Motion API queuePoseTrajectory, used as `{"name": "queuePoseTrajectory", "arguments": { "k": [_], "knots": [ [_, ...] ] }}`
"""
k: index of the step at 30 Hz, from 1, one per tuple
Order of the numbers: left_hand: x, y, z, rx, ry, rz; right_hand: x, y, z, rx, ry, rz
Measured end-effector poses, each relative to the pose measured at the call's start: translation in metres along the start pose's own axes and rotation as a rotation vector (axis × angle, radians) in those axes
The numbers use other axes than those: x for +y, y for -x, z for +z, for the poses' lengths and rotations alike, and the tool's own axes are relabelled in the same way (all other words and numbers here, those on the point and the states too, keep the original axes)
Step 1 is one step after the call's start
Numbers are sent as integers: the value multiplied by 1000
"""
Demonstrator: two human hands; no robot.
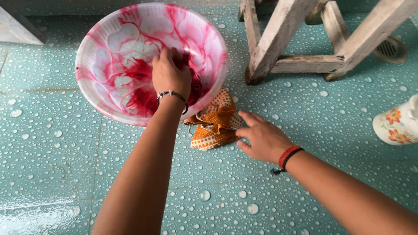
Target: The person wipes a small black container, a red bottle, and a white bucket using a maroon cloth. They also move a detergent packet and a clothes hanger onto a small wooden stool. The actions occur in a wet tiled room with water droplets on the floor and walls.
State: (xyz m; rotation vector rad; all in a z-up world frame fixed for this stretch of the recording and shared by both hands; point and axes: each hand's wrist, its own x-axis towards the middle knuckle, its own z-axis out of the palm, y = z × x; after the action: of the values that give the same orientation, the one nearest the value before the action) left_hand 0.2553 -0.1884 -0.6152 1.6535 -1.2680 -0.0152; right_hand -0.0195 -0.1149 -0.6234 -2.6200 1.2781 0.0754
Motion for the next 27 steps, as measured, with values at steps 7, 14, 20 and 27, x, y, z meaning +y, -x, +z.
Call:
{"name": "queuePoseTrajectory", "arguments": {
  "k": [7,14,20,27],
  "knots": [
    [136,3,-10,127,524,336,12,37,-38,299,-698,358],
    [277,69,-22,-210,783,136,24,102,-91,504,-922,283],
    [342,122,-23,-391,867,159,71,181,-92,525,-1116,297],
    [356,130,-6,-373,406,197,98,296,-110,700,-1087,543]
  ]
}}
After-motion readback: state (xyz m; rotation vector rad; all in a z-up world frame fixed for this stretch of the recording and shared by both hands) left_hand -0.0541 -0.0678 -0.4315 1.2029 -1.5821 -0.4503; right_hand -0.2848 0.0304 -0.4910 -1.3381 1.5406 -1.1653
